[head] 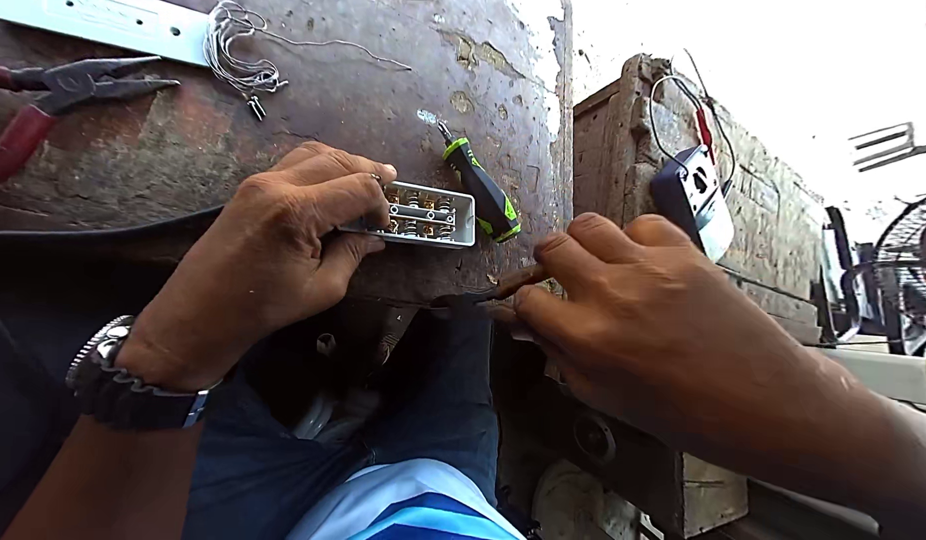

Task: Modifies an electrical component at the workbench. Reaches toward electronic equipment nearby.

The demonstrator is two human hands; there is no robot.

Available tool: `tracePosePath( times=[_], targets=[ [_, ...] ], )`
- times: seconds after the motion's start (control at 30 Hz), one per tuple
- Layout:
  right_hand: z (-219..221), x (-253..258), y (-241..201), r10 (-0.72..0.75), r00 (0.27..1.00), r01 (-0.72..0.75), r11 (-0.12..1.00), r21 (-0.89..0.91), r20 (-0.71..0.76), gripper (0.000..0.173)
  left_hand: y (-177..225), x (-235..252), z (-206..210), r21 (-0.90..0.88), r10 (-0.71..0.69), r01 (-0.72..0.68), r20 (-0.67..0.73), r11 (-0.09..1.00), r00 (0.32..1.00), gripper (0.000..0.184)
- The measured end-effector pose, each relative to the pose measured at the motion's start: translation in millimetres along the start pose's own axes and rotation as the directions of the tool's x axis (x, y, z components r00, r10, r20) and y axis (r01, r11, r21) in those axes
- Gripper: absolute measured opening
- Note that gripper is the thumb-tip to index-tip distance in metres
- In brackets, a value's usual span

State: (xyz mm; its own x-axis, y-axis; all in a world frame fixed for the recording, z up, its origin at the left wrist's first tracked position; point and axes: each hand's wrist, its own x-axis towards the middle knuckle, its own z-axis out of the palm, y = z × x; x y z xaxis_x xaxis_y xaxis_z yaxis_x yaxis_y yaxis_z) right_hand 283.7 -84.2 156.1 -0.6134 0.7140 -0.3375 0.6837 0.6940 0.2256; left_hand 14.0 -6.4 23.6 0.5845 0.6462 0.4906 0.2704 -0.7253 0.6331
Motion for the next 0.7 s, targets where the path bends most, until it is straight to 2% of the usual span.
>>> tracePosePath(
  times=[0.13, 0.3, 0.7],
  targets=[
    [-11, 1, 2, -0.011, 0.991, 0.007, 1.0, -0.026, -0.135, 0.022, -1, 6, 0, -0.01, -0.012, 0.012, -0.014, 1.0, 1.0, 0.014],
    [-22, 19, 13, 0.019, 0.956, -0.09, 0.969, -0.229, -0.293, 0.021, 0, 0, 0, -0.005, 0.006, -0.006, -0.01, 1.0, 1.0, 0.012],
    [-28, 46, 23, -0.109, 0.958, 0.038, 0.965, -0.258, -0.265, 0.027, 0, 1, 3, -0.015, -0.011, 0.011, -0.04, 1.0, 0.999, 0.012]
  ],
)
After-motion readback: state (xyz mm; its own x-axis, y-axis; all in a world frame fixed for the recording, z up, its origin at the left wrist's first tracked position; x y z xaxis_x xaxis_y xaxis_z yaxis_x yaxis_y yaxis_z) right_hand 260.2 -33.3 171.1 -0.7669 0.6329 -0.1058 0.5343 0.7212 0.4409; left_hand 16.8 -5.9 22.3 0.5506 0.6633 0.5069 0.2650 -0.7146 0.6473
